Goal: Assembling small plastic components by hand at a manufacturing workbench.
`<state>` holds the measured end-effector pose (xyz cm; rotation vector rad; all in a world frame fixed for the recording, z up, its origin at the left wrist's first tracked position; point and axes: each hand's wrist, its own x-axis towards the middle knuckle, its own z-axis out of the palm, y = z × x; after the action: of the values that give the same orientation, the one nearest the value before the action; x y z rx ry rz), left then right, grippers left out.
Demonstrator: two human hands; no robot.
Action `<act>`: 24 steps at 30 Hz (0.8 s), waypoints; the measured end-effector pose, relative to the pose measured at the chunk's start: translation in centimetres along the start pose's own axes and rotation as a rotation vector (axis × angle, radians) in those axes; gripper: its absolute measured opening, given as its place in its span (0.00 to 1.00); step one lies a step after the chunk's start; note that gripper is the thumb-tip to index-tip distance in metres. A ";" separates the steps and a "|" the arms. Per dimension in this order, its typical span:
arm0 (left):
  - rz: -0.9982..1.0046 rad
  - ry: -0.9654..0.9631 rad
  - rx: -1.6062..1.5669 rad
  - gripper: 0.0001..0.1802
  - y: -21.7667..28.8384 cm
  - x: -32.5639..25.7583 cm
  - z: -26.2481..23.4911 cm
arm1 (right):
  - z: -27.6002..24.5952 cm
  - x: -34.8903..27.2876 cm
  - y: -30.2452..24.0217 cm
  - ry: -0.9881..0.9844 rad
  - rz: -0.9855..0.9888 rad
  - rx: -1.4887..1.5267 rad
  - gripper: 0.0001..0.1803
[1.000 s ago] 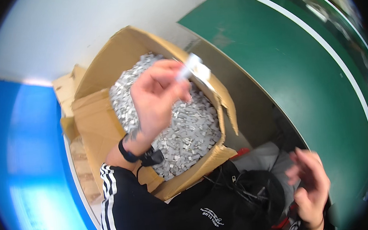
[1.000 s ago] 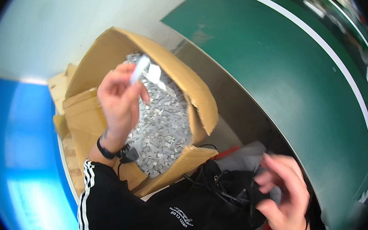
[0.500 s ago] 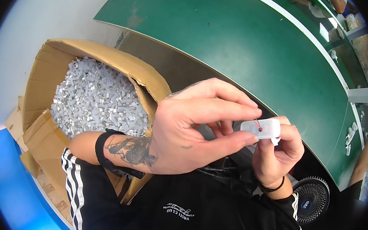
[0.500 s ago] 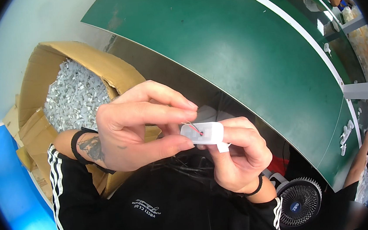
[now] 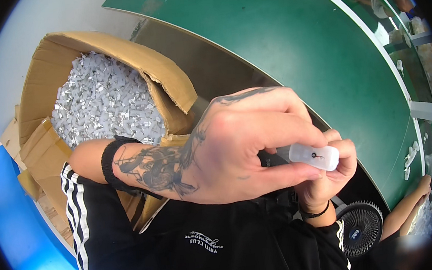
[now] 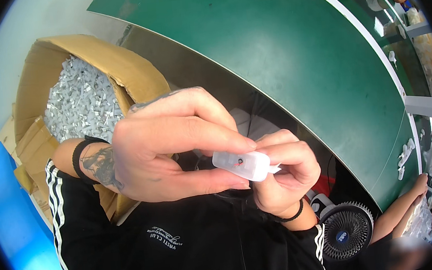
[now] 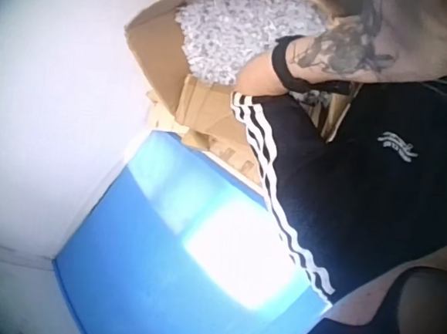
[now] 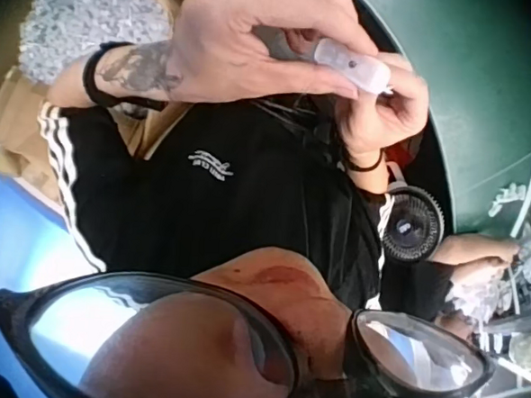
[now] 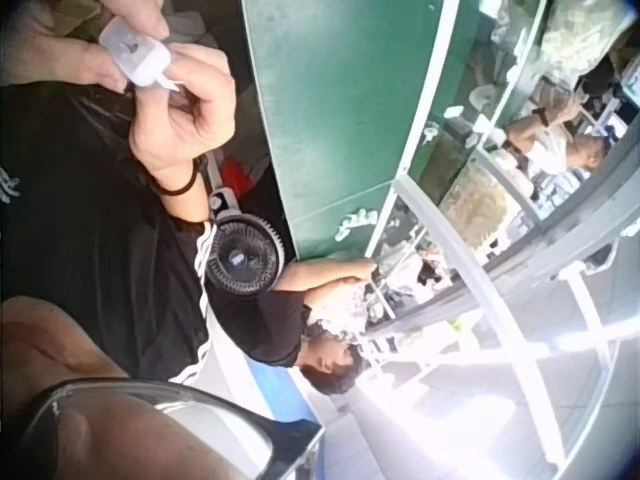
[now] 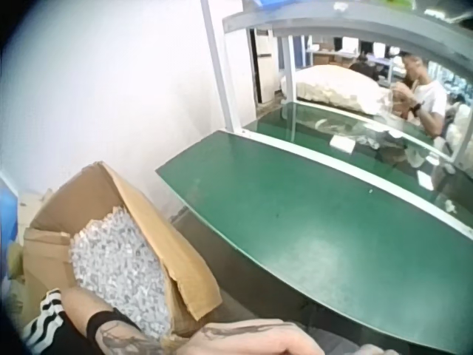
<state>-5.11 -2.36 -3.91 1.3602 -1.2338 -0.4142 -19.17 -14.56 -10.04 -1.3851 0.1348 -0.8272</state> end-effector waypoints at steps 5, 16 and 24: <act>-0.131 0.010 -0.026 0.08 0.3 -0.1 0.4 | -0.5 -0.2 0.2 -0.054 -0.005 0.066 0.10; -0.159 0.009 -0.086 0.07 -0.2 0.0 0.9 | 2.1 -0.1 -0.5 0.017 0.192 0.256 0.21; -0.229 0.070 -0.017 0.22 1.7 -0.3 -6.8 | 0.9 3.0 -0.6 0.046 0.337 0.260 0.15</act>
<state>-0.26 1.76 -0.91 1.4944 -1.0188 -0.5313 -16.77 -15.55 -8.14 -1.0623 0.2786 -0.5716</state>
